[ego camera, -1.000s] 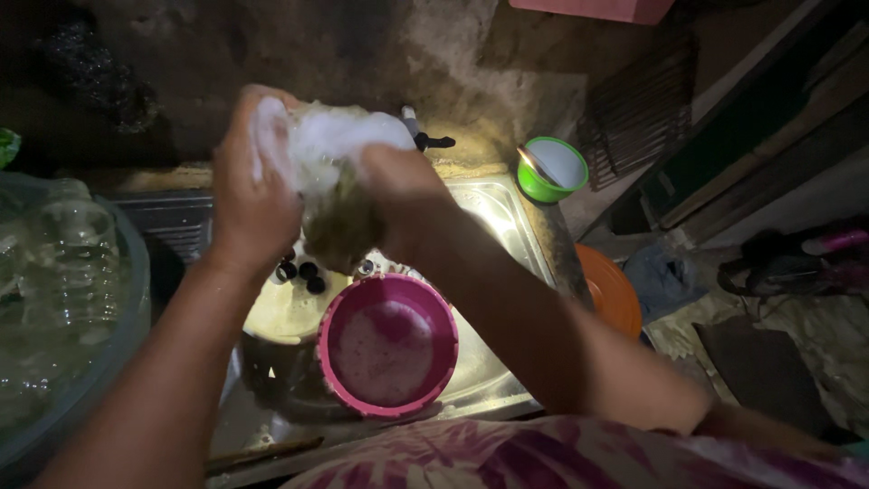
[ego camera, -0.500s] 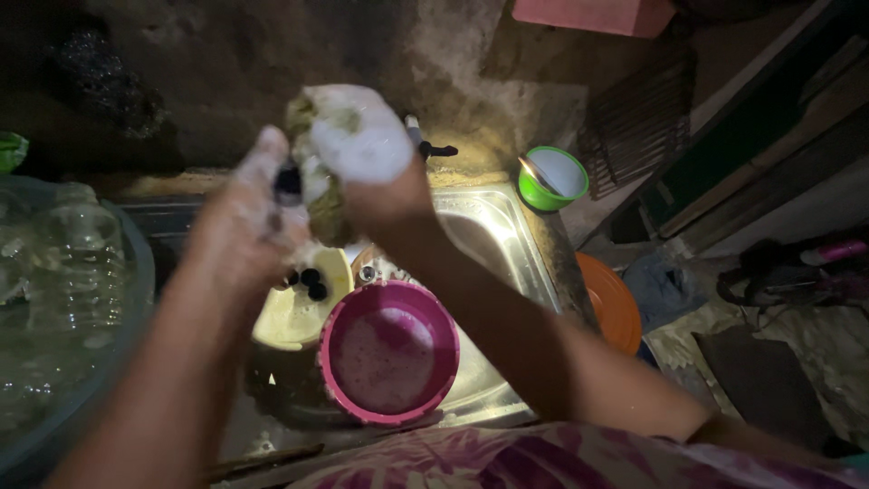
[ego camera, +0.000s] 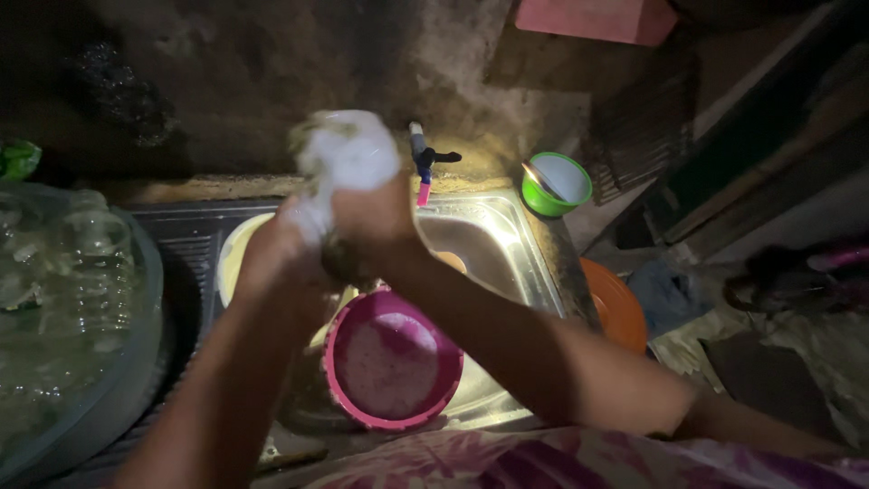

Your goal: The person scrubs a green cloth with soap in a pink bowl, then rinses the cloth and several bowls under running water in a stainless steel sink. The person handles the cloth and bowls one at a time, scrubbing and rinsing them thoroughly.

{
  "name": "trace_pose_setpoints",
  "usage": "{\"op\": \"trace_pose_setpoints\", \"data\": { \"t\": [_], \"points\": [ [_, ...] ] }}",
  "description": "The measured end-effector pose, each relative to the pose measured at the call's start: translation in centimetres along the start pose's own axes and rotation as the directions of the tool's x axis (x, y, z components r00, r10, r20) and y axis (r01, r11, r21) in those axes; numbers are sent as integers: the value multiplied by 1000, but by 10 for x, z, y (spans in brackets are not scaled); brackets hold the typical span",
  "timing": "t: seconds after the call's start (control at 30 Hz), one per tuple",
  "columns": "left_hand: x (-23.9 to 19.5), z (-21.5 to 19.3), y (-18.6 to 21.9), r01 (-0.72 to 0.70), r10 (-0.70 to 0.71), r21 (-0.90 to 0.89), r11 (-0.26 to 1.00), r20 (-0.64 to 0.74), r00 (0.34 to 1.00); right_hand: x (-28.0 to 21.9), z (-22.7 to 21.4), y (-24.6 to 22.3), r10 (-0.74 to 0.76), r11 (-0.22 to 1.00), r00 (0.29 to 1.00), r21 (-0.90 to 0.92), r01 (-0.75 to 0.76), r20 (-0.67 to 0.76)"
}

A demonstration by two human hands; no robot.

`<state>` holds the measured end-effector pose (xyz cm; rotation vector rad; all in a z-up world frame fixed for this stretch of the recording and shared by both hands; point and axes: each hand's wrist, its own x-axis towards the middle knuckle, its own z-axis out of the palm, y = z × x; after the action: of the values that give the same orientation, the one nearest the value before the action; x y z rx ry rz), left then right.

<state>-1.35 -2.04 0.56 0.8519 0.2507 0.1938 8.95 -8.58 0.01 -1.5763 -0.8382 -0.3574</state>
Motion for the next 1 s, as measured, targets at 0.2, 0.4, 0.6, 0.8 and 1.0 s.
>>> {"op": "trace_pose_setpoints", "data": {
  "t": [0.2,0.4,0.6,0.8,1.0],
  "points": [
    [5,-6,0,-23,23,-7,1000,31,999,-6,2,-4,-80,993,997,-86,82,20],
    [-3,2,2,-23,18,160,987,33,999,23,-14,23,571,575,800,604,-552,187],
    [1,11,6,-97,113,-158,983,98,989,-10,-1,-14,249,947,966,226,-227,-69],
    [-6,15,12,56,-42,202,978,-77,996,5,-12,-34,357,869,931,336,-362,80],
    [-5,11,3,-73,73,-73,995,2,997,2,-15,-21,793,350,562,578,-737,236]
  ]
}}
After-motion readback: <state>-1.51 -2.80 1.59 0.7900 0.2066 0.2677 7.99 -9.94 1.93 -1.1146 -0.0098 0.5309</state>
